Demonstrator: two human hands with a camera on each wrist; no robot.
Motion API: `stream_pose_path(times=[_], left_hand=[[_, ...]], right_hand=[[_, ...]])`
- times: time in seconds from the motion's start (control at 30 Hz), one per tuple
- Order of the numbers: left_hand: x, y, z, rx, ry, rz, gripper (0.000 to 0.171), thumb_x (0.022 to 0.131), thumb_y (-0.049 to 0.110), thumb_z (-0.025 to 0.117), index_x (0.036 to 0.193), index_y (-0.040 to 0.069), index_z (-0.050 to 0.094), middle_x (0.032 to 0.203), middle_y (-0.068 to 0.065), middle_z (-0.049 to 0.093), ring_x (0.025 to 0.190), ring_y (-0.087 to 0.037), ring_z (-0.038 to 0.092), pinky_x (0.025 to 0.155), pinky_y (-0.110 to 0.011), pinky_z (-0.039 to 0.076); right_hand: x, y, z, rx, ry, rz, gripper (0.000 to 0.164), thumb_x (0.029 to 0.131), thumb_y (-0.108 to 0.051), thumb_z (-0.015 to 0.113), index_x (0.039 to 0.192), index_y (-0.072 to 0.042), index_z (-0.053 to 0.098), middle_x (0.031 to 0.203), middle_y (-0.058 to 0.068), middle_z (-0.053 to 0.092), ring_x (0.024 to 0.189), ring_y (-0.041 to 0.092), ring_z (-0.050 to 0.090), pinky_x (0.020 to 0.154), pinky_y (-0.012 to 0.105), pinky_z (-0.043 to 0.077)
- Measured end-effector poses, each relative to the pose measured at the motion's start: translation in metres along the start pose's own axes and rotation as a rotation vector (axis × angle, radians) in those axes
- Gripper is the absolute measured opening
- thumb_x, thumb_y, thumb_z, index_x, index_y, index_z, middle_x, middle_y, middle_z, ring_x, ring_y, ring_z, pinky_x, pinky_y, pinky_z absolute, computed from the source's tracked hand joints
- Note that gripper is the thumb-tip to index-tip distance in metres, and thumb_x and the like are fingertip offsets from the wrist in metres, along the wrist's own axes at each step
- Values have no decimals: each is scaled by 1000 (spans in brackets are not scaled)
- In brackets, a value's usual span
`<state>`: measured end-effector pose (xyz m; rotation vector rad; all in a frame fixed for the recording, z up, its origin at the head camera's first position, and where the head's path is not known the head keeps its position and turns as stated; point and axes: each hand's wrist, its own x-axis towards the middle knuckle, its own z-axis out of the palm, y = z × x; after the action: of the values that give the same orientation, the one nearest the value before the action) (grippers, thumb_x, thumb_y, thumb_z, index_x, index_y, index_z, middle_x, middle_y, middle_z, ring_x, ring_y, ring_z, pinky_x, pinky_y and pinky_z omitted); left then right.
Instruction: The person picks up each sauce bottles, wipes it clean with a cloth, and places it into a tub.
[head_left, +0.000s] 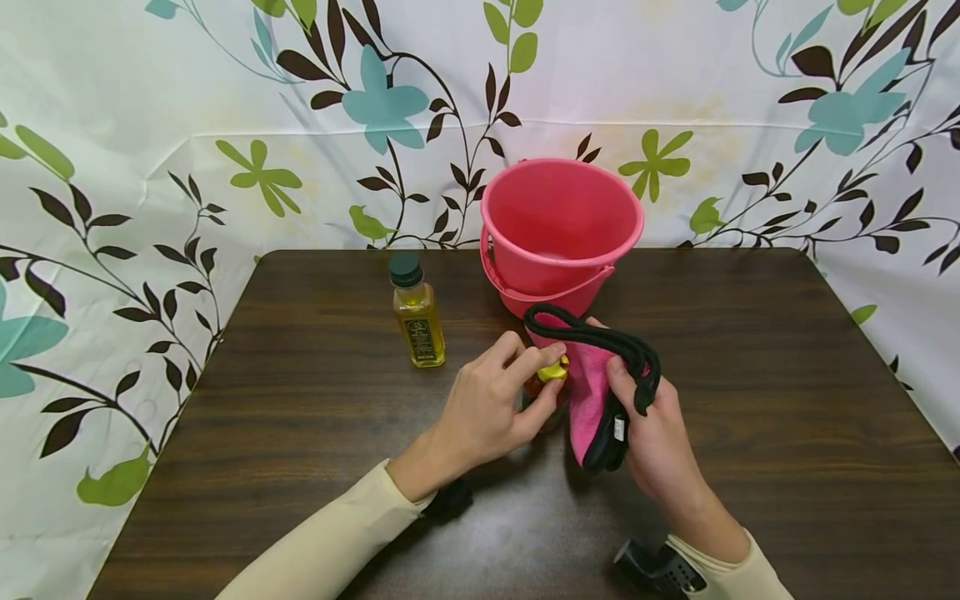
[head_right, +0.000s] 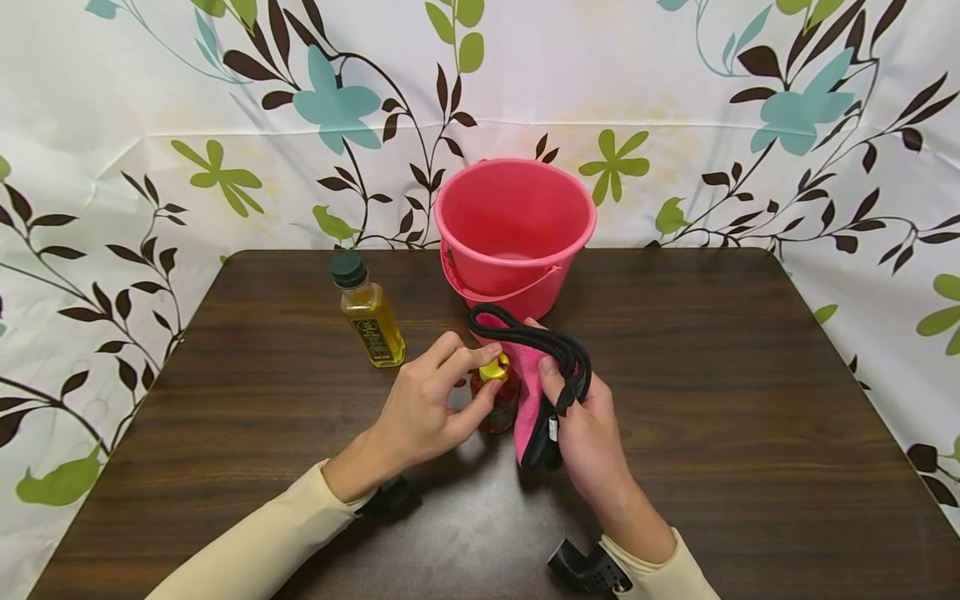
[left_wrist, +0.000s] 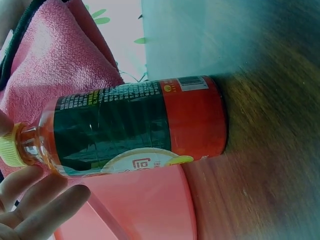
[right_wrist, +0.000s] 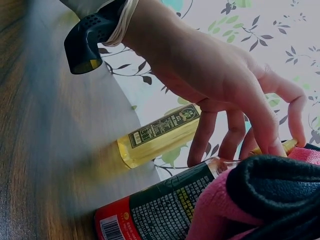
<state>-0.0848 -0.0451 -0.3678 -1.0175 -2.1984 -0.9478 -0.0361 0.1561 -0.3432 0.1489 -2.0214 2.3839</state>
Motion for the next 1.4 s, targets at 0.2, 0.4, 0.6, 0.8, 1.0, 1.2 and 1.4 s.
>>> stream_pose_path(times=[0.2, 0.4, 0.6, 0.8, 1.0, 1.2, 1.4], left_hand=[[0, 0, 1, 3, 16, 9, 39, 92, 18, 76, 131, 14, 73, 85, -1, 52, 65, -7, 47, 54, -14, 34], [1, 0, 1, -35, 26, 28, 40, 92, 14, 73, 132, 14, 73, 93, -3, 57, 74, -9, 55, 60, -19, 45], [0, -1, 0, -85, -3, 28, 44, 93, 11, 73, 137, 11, 70, 108, -9, 62, 85, -13, 63, 71, -23, 56], [1, -1, 2, -75, 23, 55, 40, 92, 9, 72, 133, 9, 72, 103, -8, 66, 80, -13, 61, 67, -22, 53], [0, -2, 3, -98, 14, 53, 39, 93, 8, 72, 132, 7, 72, 103, -9, 70, 78, -15, 64, 68, -20, 55], [-2, -2, 3, -105, 15, 43, 41, 93, 8, 73, 134, 7, 72, 99, -8, 69, 73, -13, 62, 64, -16, 52], [-1, -2, 3, -121, 25, 47, 42, 94, 8, 74, 136, 7, 72, 97, -7, 68, 70, -13, 62, 63, -14, 51]], right_hand=[[0, -1, 0, -8, -18, -20, 48, 115, -28, 41, 159, -8, 48, 159, -1, 56, 144, 11, 56, 112, 22, 50], [-1, 0, 0, 7, -51, -15, 49, 116, -29, 40, 160, -10, 46, 161, -3, 54, 144, 7, 56, 112, 21, 49], [1, 1, 2, -26, -78, -30, 48, 115, -25, 44, 161, -11, 46, 165, 1, 50, 148, 10, 51, 114, 19, 47], [1, 4, 5, -84, -84, -18, 47, 114, -24, 46, 160, -15, 48, 166, -1, 49, 152, 10, 46, 116, 17, 43], [2, 17, 6, -173, -94, -7, 47, 114, -28, 45, 161, -23, 48, 166, -4, 48, 153, 12, 44, 116, 16, 41], [2, 27, 10, -128, -18, 78, 34, 112, -26, 49, 139, -12, 65, 129, -1, 73, 118, 12, 67, 98, 21, 54], [5, 35, 12, -79, 51, 144, 26, 112, -30, 52, 104, -12, 69, 93, 2, 72, 89, 14, 67, 81, 25, 57]])
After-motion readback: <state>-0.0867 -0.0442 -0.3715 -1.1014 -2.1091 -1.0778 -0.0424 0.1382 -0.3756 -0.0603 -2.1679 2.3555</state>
